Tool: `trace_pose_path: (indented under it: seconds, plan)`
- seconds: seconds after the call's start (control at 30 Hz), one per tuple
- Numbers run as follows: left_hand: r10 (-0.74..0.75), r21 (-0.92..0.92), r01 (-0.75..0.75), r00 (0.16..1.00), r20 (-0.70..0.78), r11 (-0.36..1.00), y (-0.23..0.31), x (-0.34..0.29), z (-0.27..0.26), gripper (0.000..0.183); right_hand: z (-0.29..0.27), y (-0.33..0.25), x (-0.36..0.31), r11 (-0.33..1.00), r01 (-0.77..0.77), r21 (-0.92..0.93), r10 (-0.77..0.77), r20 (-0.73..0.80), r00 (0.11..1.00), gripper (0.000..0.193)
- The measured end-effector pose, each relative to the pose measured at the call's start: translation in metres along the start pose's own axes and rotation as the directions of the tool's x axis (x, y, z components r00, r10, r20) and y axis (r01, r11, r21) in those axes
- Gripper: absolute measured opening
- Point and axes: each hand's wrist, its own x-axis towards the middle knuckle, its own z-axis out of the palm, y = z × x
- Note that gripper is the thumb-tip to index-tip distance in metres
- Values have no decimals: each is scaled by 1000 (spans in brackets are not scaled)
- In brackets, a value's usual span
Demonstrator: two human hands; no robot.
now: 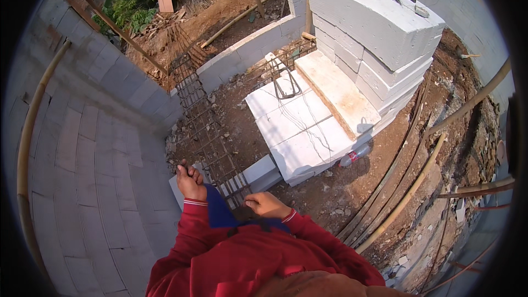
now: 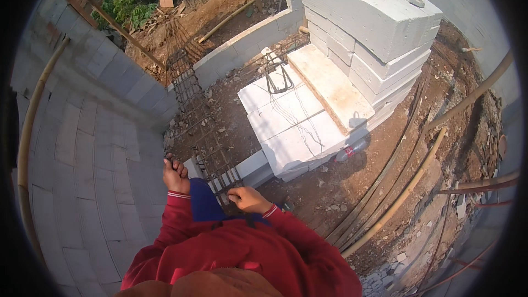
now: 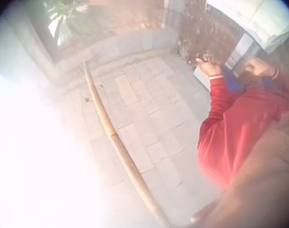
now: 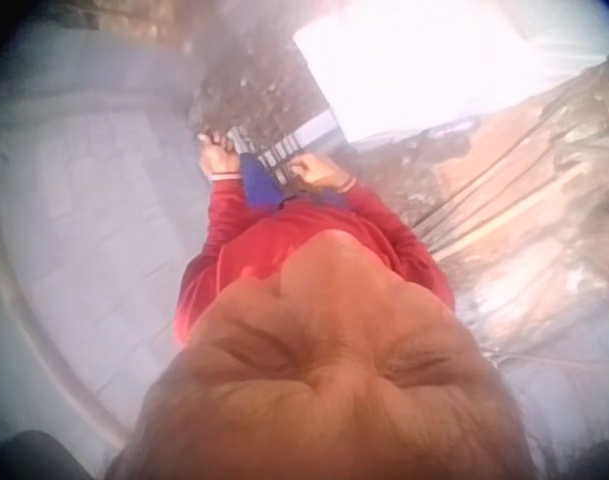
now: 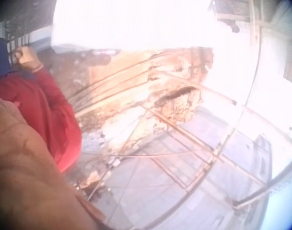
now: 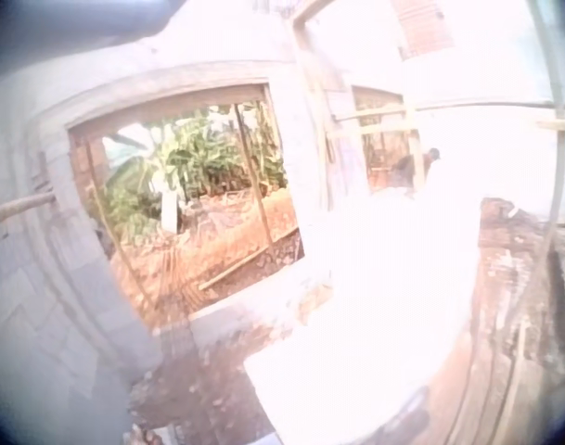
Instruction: The person handles a bundle of rebar ties, separates individual ties, and uses a bamboo pole to adjust the position of the rebar. The person then sits on a rebar cage and continues to manipulate the ties.
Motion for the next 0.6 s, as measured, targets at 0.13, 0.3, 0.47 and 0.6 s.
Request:
trace_pose_path:
  seconds: [0.13,0.3,0.47,0.6]
  plan:
    - [-9,15,7,996,88,1000,0,-9,9,25,0,-2,-8,996,-77,42,76,10,997,25]
    - [-98,98,78,971,218,992,-2,-13,41,26,6,-2,-27,977,-117,179,142,-134,981,20]
    - [-146,190,68,887,437,979,-24,-23,95,26,11,-6,-66,950,-145,277,211,-226,951,20]
    - [-257,205,164,752,607,965,-45,-47,146,25,18,-12,-107,893,-204,401,352,-340,872,22]
